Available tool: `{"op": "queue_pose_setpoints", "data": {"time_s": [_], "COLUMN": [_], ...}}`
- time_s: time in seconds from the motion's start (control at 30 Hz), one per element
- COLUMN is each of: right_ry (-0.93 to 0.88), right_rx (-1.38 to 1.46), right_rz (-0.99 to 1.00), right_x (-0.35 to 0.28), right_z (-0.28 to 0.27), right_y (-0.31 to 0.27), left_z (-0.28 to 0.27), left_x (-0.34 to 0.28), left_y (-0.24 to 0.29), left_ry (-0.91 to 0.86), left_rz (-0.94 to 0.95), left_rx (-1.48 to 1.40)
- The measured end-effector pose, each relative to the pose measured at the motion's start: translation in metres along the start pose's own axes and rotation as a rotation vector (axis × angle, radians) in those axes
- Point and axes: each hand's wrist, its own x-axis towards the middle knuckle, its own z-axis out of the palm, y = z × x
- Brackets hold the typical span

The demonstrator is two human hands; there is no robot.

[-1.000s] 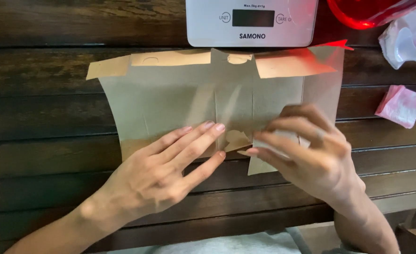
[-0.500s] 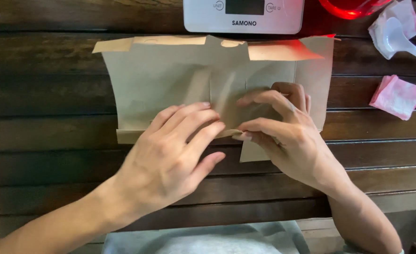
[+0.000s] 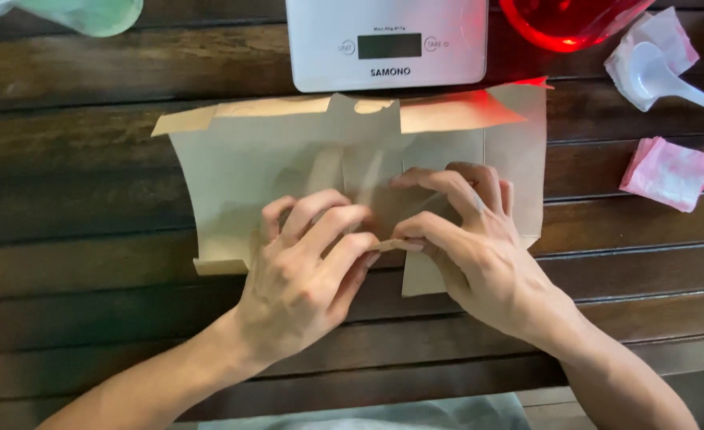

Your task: Folding and assembling a cardboard box on a wooden counter

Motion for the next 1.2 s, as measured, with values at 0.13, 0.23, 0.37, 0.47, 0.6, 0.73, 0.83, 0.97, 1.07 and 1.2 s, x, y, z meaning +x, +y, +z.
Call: {"op": "queue_pose_setpoints", "data": {"time_s": [0.13,0.23,0.37,0.47,0.6,0.73,0.83,0.97,1.07,1.2], "right_ry": [-0.044,-0.071,-0.12,-0.114,-0.055,-0.091,-0.044,-0.079,-0.041,0.023], "right_rx": [-0.002,0.001,-0.029,-0.027,-0.006,-0.002,0.106,0.109,0.057,0.097], "right_rz": [-0.01,-0.004,0.033,0.028,0.006,-0.008,-0.044,-0.073,-0.062,-0.082], "right_x": [-0.001,-0.001,0.0,0.001,0.003,0.002,0.005,0.005,0.004,0.006], "right_z": [-0.001,-0.003,-0.004,-0.003,-0.003,-0.008,-0.015,-0.014,-0.008,-0.011], "right_y": [0.004,0.005,0.001,0.001,-0.001,0.001,0.005,0.007,0.007,0.006], "left_z": [0.0,0.0,0.0,-0.001,-0.003,-0.004,-0.005,-0.002,-0.002,-0.005], "left_x": [-0.001,-0.001,-0.003,-0.001,0.0,0.0,0.0,-0.003,-0.003,0.0], "left_y": [-0.001,-0.002,-0.003,-0.004,-0.004,-0.003,-0.005,-0.004,-0.005,-0.002], "left_ry": [-0.015,-0.002,0.005,0.005,-0.002,0.019,0.014,0.005,0.007,0.021], "left_rz": [-0.006,-0.011,-0.006,-0.004,0.022,-0.011,-0.044,-0.063,-0.059,-0.105], "left_rx": [-0.024,-0.003,-0.014,-0.033,-0.097,-0.073,-0.114,-0.084,-0.072,-0.073]}}
